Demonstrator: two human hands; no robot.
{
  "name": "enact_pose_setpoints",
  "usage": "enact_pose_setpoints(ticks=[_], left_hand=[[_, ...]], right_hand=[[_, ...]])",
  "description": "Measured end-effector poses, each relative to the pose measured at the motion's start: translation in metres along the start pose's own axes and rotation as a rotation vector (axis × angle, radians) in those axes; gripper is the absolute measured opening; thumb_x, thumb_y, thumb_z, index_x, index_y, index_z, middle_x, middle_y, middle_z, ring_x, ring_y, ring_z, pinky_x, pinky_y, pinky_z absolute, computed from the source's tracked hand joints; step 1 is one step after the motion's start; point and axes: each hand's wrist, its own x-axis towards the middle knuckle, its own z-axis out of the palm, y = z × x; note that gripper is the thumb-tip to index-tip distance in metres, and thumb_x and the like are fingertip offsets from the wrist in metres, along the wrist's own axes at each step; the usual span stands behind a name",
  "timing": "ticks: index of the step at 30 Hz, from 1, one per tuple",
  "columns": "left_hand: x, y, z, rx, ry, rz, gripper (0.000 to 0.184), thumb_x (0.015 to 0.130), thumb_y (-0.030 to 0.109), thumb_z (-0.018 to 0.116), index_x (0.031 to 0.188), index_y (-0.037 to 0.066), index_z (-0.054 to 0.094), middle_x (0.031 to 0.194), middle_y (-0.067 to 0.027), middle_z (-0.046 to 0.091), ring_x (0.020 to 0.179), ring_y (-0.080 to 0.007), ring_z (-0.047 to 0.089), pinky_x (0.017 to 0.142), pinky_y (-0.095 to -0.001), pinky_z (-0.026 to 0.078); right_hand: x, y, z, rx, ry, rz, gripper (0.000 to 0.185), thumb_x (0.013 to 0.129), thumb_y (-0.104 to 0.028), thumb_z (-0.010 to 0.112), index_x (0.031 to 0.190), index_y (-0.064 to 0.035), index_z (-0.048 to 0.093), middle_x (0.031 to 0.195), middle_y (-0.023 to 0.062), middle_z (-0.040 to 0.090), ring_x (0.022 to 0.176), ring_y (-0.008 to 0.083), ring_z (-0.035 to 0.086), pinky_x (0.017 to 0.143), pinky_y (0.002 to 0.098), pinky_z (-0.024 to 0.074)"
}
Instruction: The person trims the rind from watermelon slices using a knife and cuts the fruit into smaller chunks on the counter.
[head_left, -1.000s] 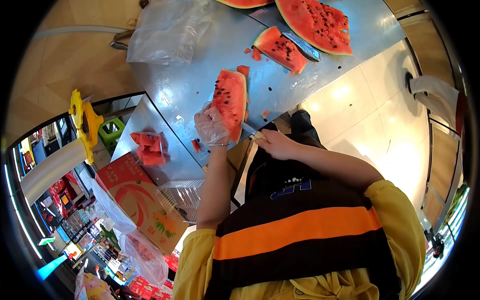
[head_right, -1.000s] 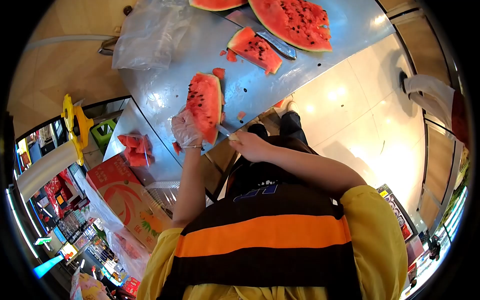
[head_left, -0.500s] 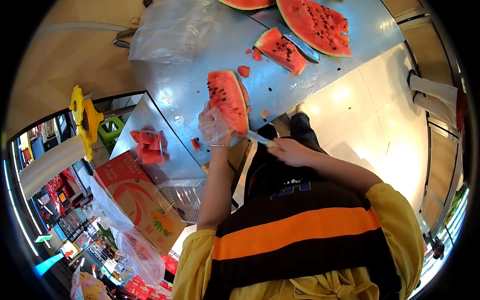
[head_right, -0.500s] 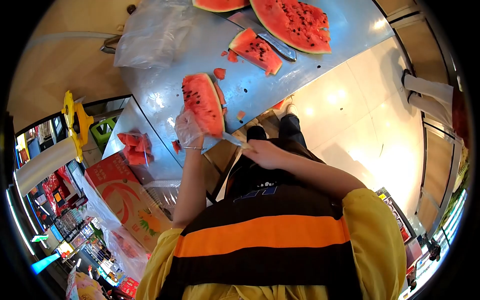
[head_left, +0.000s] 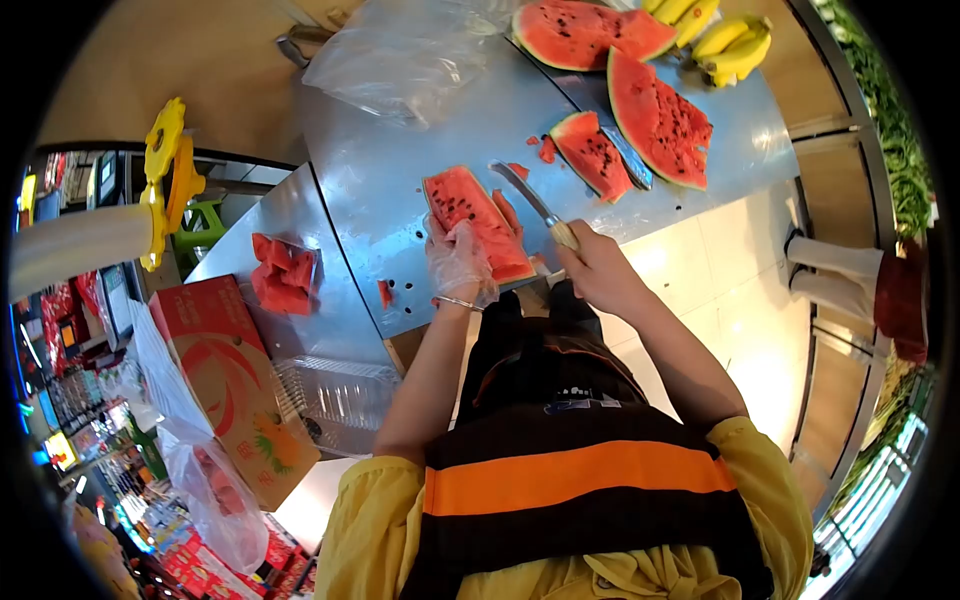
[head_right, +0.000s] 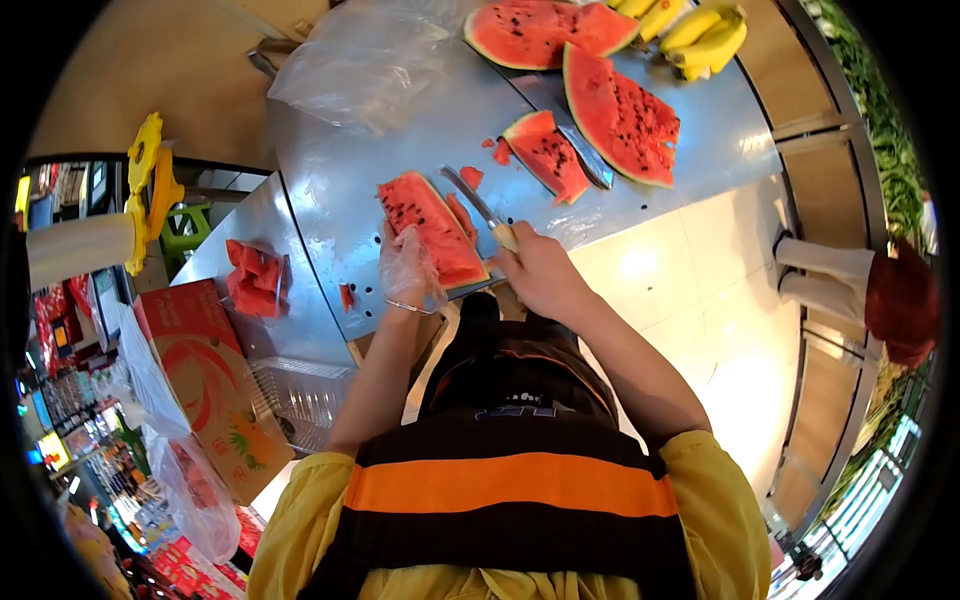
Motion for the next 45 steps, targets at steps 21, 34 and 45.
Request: enact_pose_setpoints(ticks=[21, 34, 45], left_hand=[[-0.014, -0.041, 0.035, 0.041, 0.327, 0.271, 0.06, 0.084, 0.003, 0.059, 0.136, 0.008, 0.029, 0.106, -0.0044, 0.043, 0.086, -0.0102, 0.05, 0.078, -0.0256, 0.049], [-0.025, 0.001, 0.027, 0.277, 0.278, 0.174, 0.058, 0.083, 0.031, 0.058, 0.133, 0.006, 0.04, 0.126, -0.0212, 0.037, 0.103, -0.0324, 0.051, 0.087, -0.038, 0.045], [-0.027, -0.005, 0.031, 0.124, 0.273, 0.145, 0.055, 0.081, 0.021, 0.056, 0.131, 0.009, 0.037, 0.125, -0.0252, 0.038, 0.105, -0.0404, 0.046, 0.09, -0.0441, 0.04]], right_hand=[[0.043, -0.085, 0.054, -0.702, -0.112, 0.066, 0.031, 0.088, -0.023, 0.047, 0.096, 0.0067, 0.045, 0.075, 0.0262, 0.061, 0.071, 0.0407, 0.062, 0.063, 0.0471, 0.0496], [0.032, -0.085, 0.065, -0.708, -0.107, 0.184, 0.03, 0.088, -0.023, 0.049, 0.099, 0.0052, 0.043, 0.08, 0.024, 0.062, 0.076, 0.0389, 0.063, 0.066, 0.047, 0.05], [-0.035, -0.064, 0.06, -0.768, -0.205, 0.19, 0.029, 0.089, -0.021, 0.045, 0.099, 0.0068, 0.044, 0.076, 0.0224, 0.062, 0.071, 0.0378, 0.063, 0.063, 0.0451, 0.0507]])
